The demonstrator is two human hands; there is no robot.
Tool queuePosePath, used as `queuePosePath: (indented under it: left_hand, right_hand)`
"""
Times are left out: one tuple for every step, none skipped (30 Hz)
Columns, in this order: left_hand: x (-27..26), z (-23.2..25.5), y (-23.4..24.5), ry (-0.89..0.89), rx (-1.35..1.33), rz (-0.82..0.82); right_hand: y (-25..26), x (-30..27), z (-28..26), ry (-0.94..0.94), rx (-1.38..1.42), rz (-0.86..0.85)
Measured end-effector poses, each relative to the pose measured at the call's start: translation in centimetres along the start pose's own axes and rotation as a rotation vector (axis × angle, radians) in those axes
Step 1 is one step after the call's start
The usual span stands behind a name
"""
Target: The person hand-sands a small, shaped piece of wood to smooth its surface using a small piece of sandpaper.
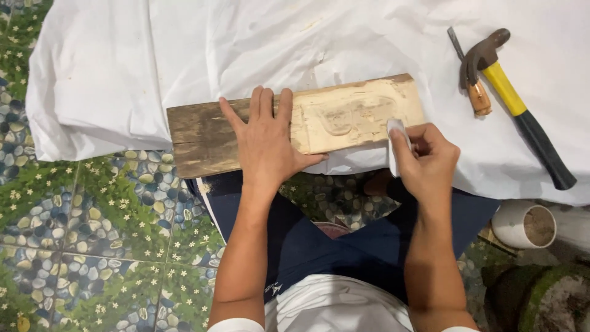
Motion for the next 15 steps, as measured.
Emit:
queuePosePath:
  left_hand:
    - [0.0, -0.4, 0.1, 0.014, 0.032, 0.006]
    - [0.1, -0.5, 0.3, 0.028, 0.040, 0.014]
    - [0.0, -0.4, 0.6, 0.016, -0.013, 0.034]
    - [-0.1, -0.2, 0.7, 0.003, -0.065, 0.054]
    - [0.0, -0.2, 0.8, -0.003, -0.069, 0.052]
    - [0.0, -0.2, 0.9, -0.001, -0.061, 0.050]
    - [-0.1, -0.2, 0.9, 0.004, -0.053, 0.046]
    - [-0.2, 0.2, 0.9, 0.000, -0.058, 0.040]
    - [-0.2, 0.1, 1.1, -0.002, -0.066, 0.068]
    - [-0.1, 0.0, 1.5, -0.005, -0.074, 0.096]
    - [-0.1, -0.2, 1.5, 0.006, -0.069, 0.102]
    - [0.0, -0.4, 1.5, 0.012, -0.074, 0.100]
    - [0.1, -0.1, 1.1, -0.003, -0.088, 0.086]
    - [0.0, 0.0, 1.0, -0.013, -0.093, 0.082]
    - [0.0, 0.0, 1.0, -0.010, -0.080, 0.072]
  right_hand:
    - [-0.3, 0.4, 0.0, -0.009, -0.011, -0.057]
    - [-0.2, 0.4, -0.8, 0.003, -0.003, -0.067]
    - [0.3, 0.1, -1.3, -0.031, 0.007, -0.061]
    - [0.7, -0.2, -1.8, -0.066, 0.018, -0.056]
    - [0.3, -0.1, -1.0, -0.070, 0.014, -0.050]
    - [0.0, 0.1, -0.5, -0.014, 0.002, -0.015]
    - [-0.3, 0.1, -0.1, 0.041, -0.011, 0.016]
    - [0.2, -0.4, 0.2, 0.035, -0.016, 0.017]
    - [0.1, -0.4, 0.4, 0.006, -0.005, -0.018]
    - [0.0, -0.5, 0.5, -0.023, 0.006, -0.053]
    - [-0.1, -0.3, -0.2, -0.012, 0.010, -0.062]
    - [-0.1, -0.1, -0.8, -0.015, 0.046, -0.052]
    - [0.4, -0.5, -1.1, -0.035, 0.074, -0.026]
    - [-0.2, -0.5, -0.9, -0.043, 0.071, -0.018]
    - [-0.8, -0.1, -1.0, -0.013, 0.081, -0.008]
Point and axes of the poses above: each hand's wrist, its own x-axis towards the middle knuckle, its own y-axis out of the back of the hand, z = x × y, the point moved 5 cm from there along x, towards the middle knuckle, and after that the axes turned 1 degree about -y, right-handed, at the moved point
